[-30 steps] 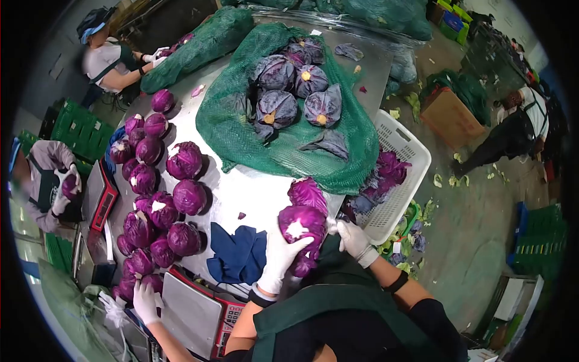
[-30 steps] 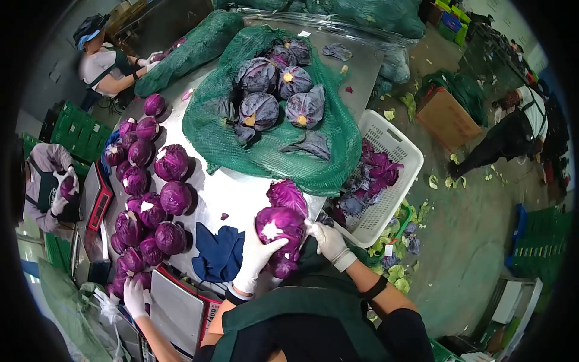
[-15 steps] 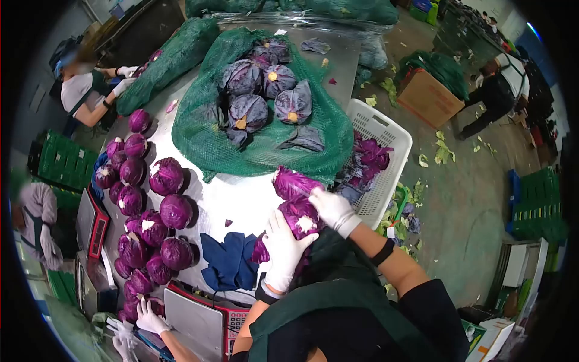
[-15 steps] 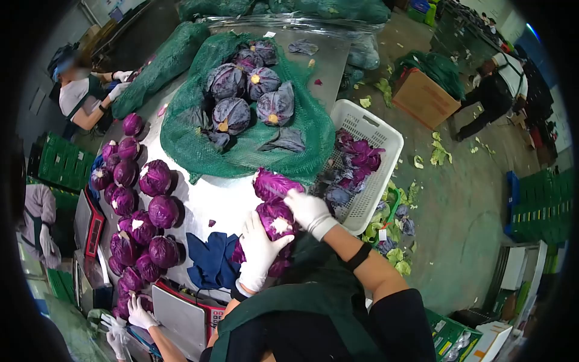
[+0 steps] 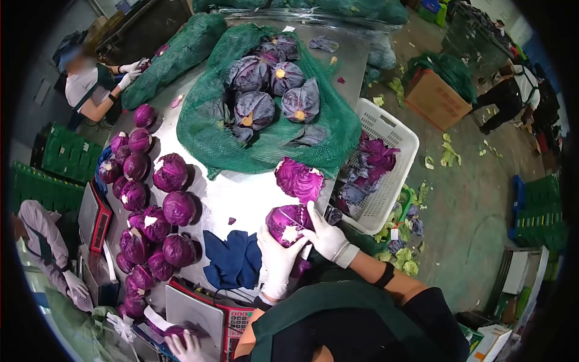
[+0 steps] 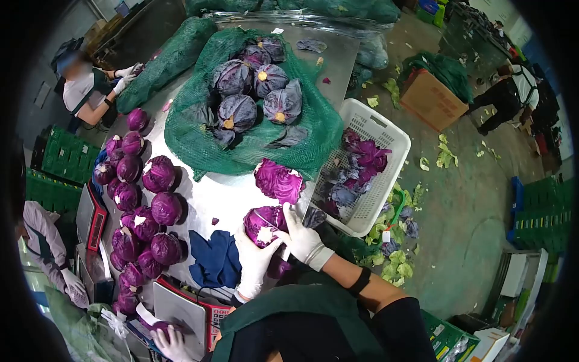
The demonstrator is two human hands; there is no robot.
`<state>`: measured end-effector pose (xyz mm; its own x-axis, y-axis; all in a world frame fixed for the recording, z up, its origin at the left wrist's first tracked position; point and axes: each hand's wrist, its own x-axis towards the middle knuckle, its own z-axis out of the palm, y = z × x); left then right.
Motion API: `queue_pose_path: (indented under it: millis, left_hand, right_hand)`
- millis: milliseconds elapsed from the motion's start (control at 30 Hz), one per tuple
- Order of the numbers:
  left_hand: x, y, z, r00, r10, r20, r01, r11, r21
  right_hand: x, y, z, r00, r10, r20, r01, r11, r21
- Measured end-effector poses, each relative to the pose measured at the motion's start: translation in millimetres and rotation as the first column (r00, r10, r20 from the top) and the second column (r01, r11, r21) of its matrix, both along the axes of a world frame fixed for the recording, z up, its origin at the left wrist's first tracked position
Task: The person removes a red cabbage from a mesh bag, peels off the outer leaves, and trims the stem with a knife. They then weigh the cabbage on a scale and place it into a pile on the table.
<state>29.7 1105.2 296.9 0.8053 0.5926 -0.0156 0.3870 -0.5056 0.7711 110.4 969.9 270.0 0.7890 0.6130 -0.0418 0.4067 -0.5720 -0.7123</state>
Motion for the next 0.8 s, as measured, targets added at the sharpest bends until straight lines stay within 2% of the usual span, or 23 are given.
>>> queue_pose_path:
  millis: [33, 67, 100, 133, 267, 333, 367, 400, 433, 467, 500, 533, 600, 633, 667, 733, 767, 800]
  left_hand:
    - [1.7, -2.0, 0.6, 1.000, 0.010, -0.005, -0.010, 0.999, 0.035]
    - [1.7, -3.0, 0.2, 1.000, 0.022, -0.009, -0.021, 0.997, 0.069]
    - [1.0, -2.9, -4.6, 1.000, 0.006, -0.022, -0.003, 0.990, 0.139]
    - [0.0, -3.1, -5.3, 1.000, 0.001, -0.026, 0.002, 0.991, 0.137]
    - [10.4, 3.6, 5.6, 0.997, -0.001, -0.080, 0.004, 0.999, 0.042]
    - [10.3, 10.3, 6.0, 0.997, -0.022, -0.079, 0.022, 1.000, -0.005]
    - [11.9, 18.7, 1.7, 1.000, -0.029, -0.004, 0.027, 0.984, -0.176]
    - [7.8, 22.8, 1.7, 0.999, -0.035, -0.017, 0.034, 0.997, -0.072]
    - [7.5, 29.7, 0.1, 0.997, -0.030, 0.065, 0.054, 0.907, -0.417]
    - [6.6, 40.4, -5.0, 0.990, 0.004, 0.140, 0.096, 0.703, -0.704]
    - [-0.1, 59.1, -22.1, 0.999, -0.001, 0.049, 0.033, 0.744, -0.668]
    - [-1.8, 73.2, -17.3, 0.996, -0.018, 0.085, 0.077, 0.628, -0.774]
    - [-10.4, 88.8, -29.4, 0.984, 0.165, 0.065, -0.063, 0.667, -0.742]
    - [-12.0, 86.6, -30.9, 0.958, 0.280, 0.061, -0.168, 0.721, -0.672]
    - [-4.1, 71.7, -6.5, 0.920, 0.371, 0.131, -0.195, 0.720, -0.666]
    - [8.3, 54.2, -3.3, 0.960, 0.203, 0.193, -0.135, 0.940, -0.314]
    - [12.8, 42.8, -5.9, 0.971, 0.106, 0.214, -0.109, 0.994, 0.003]
    - [18.7, 35.5, -2.9, 0.971, 0.137, 0.197, -0.139, 0.990, -0.003]
  right_hand:
    - [1.1, 10.5, 26.7, 0.993, -0.048, -0.107, 0.020, 0.969, -0.247]
    - [4.4, 10.5, 18.2, 0.992, -0.049, -0.113, 0.020, 0.969, -0.246]
    - [8.0, 8.9, 4.8, 0.997, -0.043, -0.059, 0.032, 0.986, -0.165]
    - [9.2, 6.1, -5.3, 0.999, -0.044, -0.003, 0.043, 0.996, -0.084]
    - [21.0, -1.5, -12.9, 0.997, -0.035, 0.064, 0.022, 0.981, 0.194]
    - [28.2, -8.3, 15.8, 0.958, 0.040, -0.284, 0.055, 0.946, 0.321]
    - [35.6, -6.6, 12.7, 0.991, 0.091, -0.099, -0.048, 0.930, 0.366]
    - [33.1, -11.0, 14.0, 0.817, 0.068, -0.573, 0.233, 0.870, 0.435]
    - [39.2, -12.5, -36.1, 0.796, 0.034, -0.605, 0.359, 0.778, 0.515]
    - [47.1, -8.0, -50.3, 0.769, 0.007, -0.639, 0.475, 0.663, 0.578]
    - [53.2, -23.6, -59.2, 0.565, -0.007, -0.825, 0.623, 0.659, 0.421]
    - [58.8, -29.4, -58.2, 0.563, -0.008, -0.826, 0.577, 0.720, 0.386]
    - [63.3, -41.9, -54.5, 0.585, -0.026, -0.810, 0.437, 0.852, 0.288]
    - [62.5, -44.6, -61.5, 0.606, -0.057, -0.794, 0.441, 0.855, 0.275]
    - [61.5, -46.8, -42.6, 0.591, -0.026, -0.806, 0.468, 0.825, 0.317]
    - [48.8, -18.2, 11.0, 0.725, -0.239, -0.646, 0.562, 0.749, 0.352]
    - [49.0, -8.9, 19.8, 0.850, -0.208, -0.483, 0.419, 0.823, 0.384]
    - [50.3, 0.9, 24.6, 0.942, -0.155, -0.298, 0.269, 0.881, 0.390]
